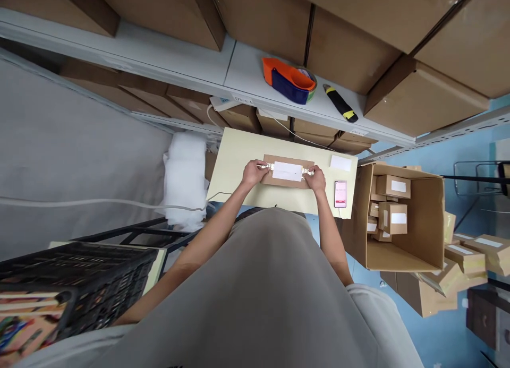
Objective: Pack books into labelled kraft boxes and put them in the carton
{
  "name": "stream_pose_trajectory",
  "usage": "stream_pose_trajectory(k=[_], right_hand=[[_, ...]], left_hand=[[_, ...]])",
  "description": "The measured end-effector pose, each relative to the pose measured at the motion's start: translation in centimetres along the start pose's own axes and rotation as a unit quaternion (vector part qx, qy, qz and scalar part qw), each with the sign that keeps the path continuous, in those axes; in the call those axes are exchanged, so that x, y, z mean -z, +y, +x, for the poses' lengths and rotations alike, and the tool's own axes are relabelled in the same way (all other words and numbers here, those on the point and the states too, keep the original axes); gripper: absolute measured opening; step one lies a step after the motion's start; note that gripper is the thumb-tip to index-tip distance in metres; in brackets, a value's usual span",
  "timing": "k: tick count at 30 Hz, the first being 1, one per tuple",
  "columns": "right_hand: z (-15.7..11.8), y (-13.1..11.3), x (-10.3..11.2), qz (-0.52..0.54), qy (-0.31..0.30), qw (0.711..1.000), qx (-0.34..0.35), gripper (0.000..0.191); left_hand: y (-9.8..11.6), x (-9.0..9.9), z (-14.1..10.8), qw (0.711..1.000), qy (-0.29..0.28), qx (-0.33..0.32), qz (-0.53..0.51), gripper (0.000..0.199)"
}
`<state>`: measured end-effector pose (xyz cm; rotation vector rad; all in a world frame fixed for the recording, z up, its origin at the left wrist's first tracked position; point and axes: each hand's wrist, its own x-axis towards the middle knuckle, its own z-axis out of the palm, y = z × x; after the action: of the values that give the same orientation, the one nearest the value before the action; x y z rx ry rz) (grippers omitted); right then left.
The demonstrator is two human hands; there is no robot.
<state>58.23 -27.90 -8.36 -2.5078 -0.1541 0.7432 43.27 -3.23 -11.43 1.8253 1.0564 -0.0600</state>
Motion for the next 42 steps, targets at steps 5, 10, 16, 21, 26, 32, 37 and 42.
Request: stream_pose_trajectory(k=[5,10,16,21,26,32,37,42], right_hand=[[-1.5,-2.0,0.9,-0.07,-0.001,0.997,0.008,0.015],[-2.5,-6.8,2.9,-0.134,0.056,0.985,0.092,0.013],[0.7,-19.9,8.3,-0.226,0.251,0.871,0.356,0.048],[4.8,-26.7,9.8,-0.279,0.213,0.874,0.338,0.047],[6.8,-26.6,9.9,-0.214,0.147,0.902,0.345,0.045],[0.8,-21.1,7.5,0.03,0.069,0.908,0.411,0.045],[-7.4,-16.3,2.1,0.185,0.017,0.898,0.398,0.048],[-11.6,-14.7,-0.2,0.223,-0.007,0.907,0.356,0.048]], left_hand=[[0.9,0.6,-1.2,1.0,0.012,-0.022,0.008,0.013],[4.9,1.7,-0.8,0.987,0.092,-0.132,0.01,0.017],[16.7,4.2,2.3,0.935,0.19,-0.292,-0.07,0.02],[21.8,5.6,1.8,0.907,0.212,-0.341,-0.131,0.016],[19.7,6.1,-0.6,0.931,0.156,-0.292,-0.156,0.015],[14.4,6.1,-4.5,0.921,0.111,-0.274,-0.254,0.014],[9.6,5.6,-8.5,0.923,0.087,-0.247,-0.282,0.015],[6.5,6.3,-11.1,0.925,0.067,-0.277,-0.252,0.013]])
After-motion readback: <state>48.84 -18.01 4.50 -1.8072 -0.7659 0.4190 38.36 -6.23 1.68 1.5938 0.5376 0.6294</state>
